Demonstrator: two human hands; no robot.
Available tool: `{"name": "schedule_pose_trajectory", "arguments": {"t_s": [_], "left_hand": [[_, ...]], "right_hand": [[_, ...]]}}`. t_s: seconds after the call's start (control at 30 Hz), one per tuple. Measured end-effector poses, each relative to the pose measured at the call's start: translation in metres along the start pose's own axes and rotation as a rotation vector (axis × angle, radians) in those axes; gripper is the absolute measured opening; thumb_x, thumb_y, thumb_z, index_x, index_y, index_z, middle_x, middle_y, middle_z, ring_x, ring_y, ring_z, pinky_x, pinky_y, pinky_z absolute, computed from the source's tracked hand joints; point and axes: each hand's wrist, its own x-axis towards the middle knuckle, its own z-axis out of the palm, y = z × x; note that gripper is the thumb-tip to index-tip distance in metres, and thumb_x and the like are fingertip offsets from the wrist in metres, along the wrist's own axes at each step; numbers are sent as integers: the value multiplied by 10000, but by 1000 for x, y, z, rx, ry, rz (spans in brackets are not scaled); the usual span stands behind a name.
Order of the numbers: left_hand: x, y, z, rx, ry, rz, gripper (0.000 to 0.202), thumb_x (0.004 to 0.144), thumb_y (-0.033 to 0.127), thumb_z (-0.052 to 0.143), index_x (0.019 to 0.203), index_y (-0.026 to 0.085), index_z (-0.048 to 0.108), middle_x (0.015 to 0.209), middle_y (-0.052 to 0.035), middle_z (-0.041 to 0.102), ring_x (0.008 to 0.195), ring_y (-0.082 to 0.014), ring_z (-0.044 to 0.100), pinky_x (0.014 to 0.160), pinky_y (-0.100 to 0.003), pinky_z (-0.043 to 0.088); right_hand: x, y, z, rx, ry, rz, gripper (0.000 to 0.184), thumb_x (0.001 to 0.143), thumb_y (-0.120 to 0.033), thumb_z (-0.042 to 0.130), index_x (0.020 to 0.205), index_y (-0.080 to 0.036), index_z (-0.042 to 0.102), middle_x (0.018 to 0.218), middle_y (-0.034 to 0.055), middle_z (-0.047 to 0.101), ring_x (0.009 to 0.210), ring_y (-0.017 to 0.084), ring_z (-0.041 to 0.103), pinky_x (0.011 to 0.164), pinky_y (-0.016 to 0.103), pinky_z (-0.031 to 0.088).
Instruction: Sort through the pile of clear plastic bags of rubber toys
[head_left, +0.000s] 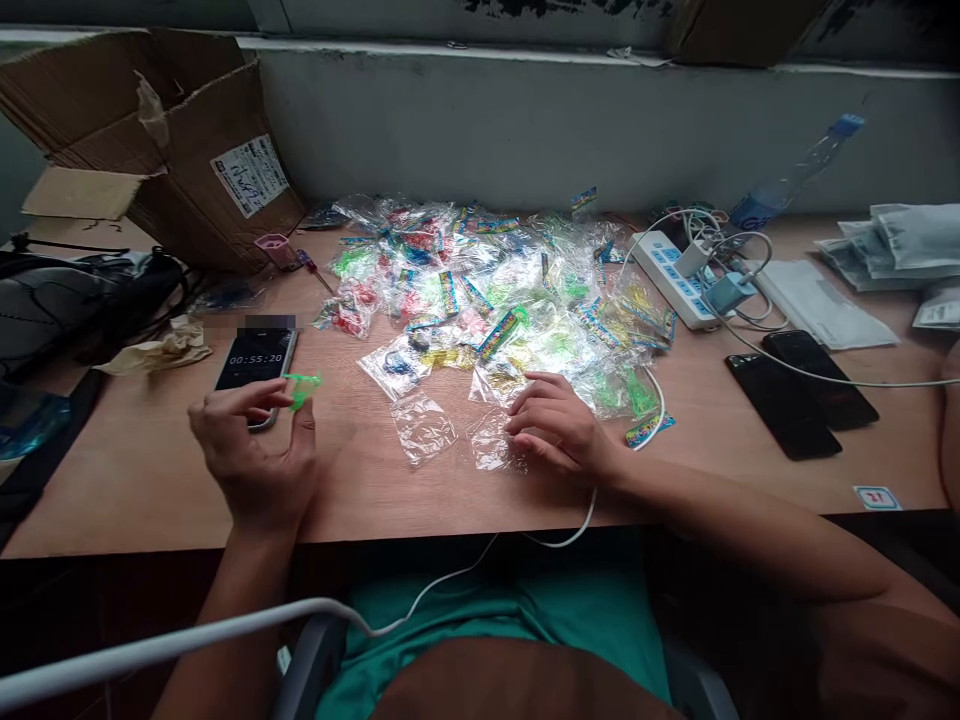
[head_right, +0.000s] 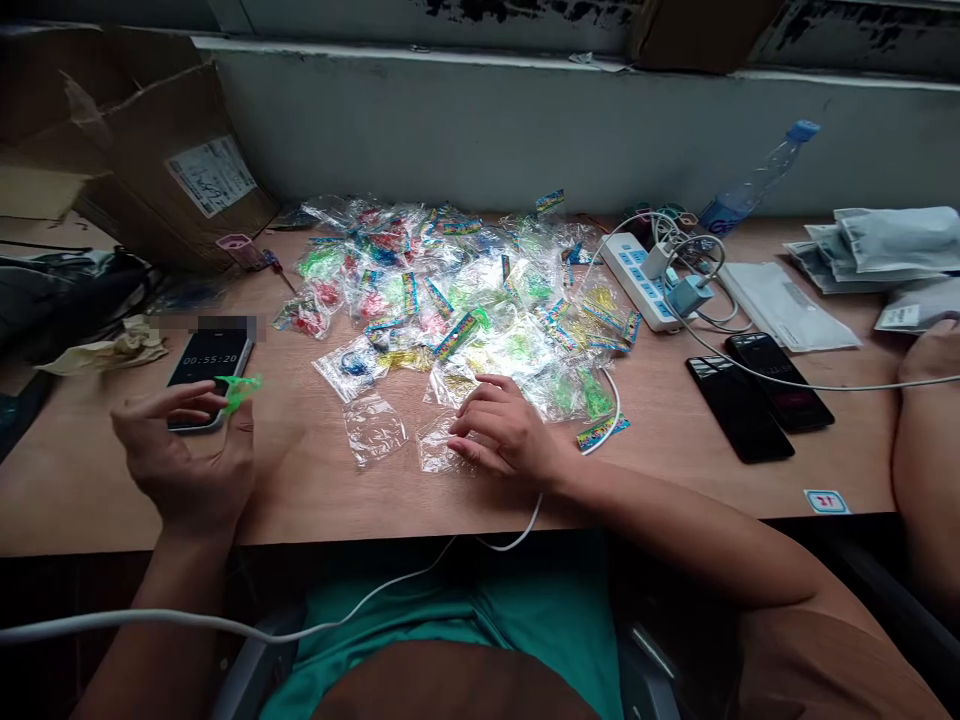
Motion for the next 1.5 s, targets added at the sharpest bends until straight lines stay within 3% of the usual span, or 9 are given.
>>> {"name": "schedule_pose_trajectory", "arguments": {"t_s": [0.2,0.4,0.47,0.5,0.57,0.7,0.83,1.2,1.5], "left_hand": [[3,-10,2,-36,16,16,197,905,335,755,1060,220,712,909,-11,661,868,-208,659,830,-450,511],[7,-20,5,-57,63,232,120,919,306,794,1032,265,789,889,10,687,826,-168,662,730,-346,528],[6,-5,6,-35,4,215,185,935,258,772,1119,244,773,977,-17,710,936,-200,688,807,-374,552],[5,7,7,-72,96,265,172,905,250,800,1075,240,775,930,-12,707,894,-195,684,767,-354,551],[1,36,13,-105,61,272,196,894,182,801,1080,237,767,951,-21,707,890,-180,685,796,-338,569],[-10,88,31,-170,-24,418,262,894,55,767,1093,225,748,979,-18,685,868,-128,698,800,-245,580],[-23,99,46,-272,-155,523,324,930,59,725,1208,226,719,1098,-40,681,997,-157,716,877,-252,600],[-21,100,46,-315,-193,412,306,912,45,745,1165,214,712,997,-25,663,887,-131,693,805,-231,591],[-21,98,44,-358,-260,342,319,939,104,740,1223,237,683,1017,-44,726,918,-174,712,829,-295,589]], "right_hand": [[2,0,0,-12,-6,10,199,1053,-373,589,976,-226,699,877,25,754,868,194,710,1122,503,460],[2,2,1,-20,3,-9,184,1050,-357,602,972,-215,687,872,34,758,861,194,713,1109,497,470],[3,0,-1,-29,3,-16,172,1043,-364,614,1052,-210,690,903,45,770,891,204,723,1115,503,470],[3,-2,-2,-30,-16,-34,207,1034,-379,629,1130,-204,686,955,60,782,937,215,730,1120,506,470],[5,-8,-5,-24,-101,-102,402,1005,-438,669,1319,-188,642,1176,123,779,1106,254,723,1135,515,469],[8,-20,-8,-58,-303,-221,669,963,-566,689,1524,-235,533,1662,227,432,1496,354,490,1168,566,454],[8,-24,-6,-93,-359,-213,640,989,-529,661,1534,-216,537,1598,208,521,1512,332,468,1231,581,394],[4,-19,1,-55,-356,-175,608,1028,-416,610,1553,-132,495,1464,158,671,1456,261,544,1267,501,386],[5,-21,-3,-43,-256,-87,597,976,-255,695,1526,-213,469,1589,196,525,1454,281,536,1145,509,532]]}}
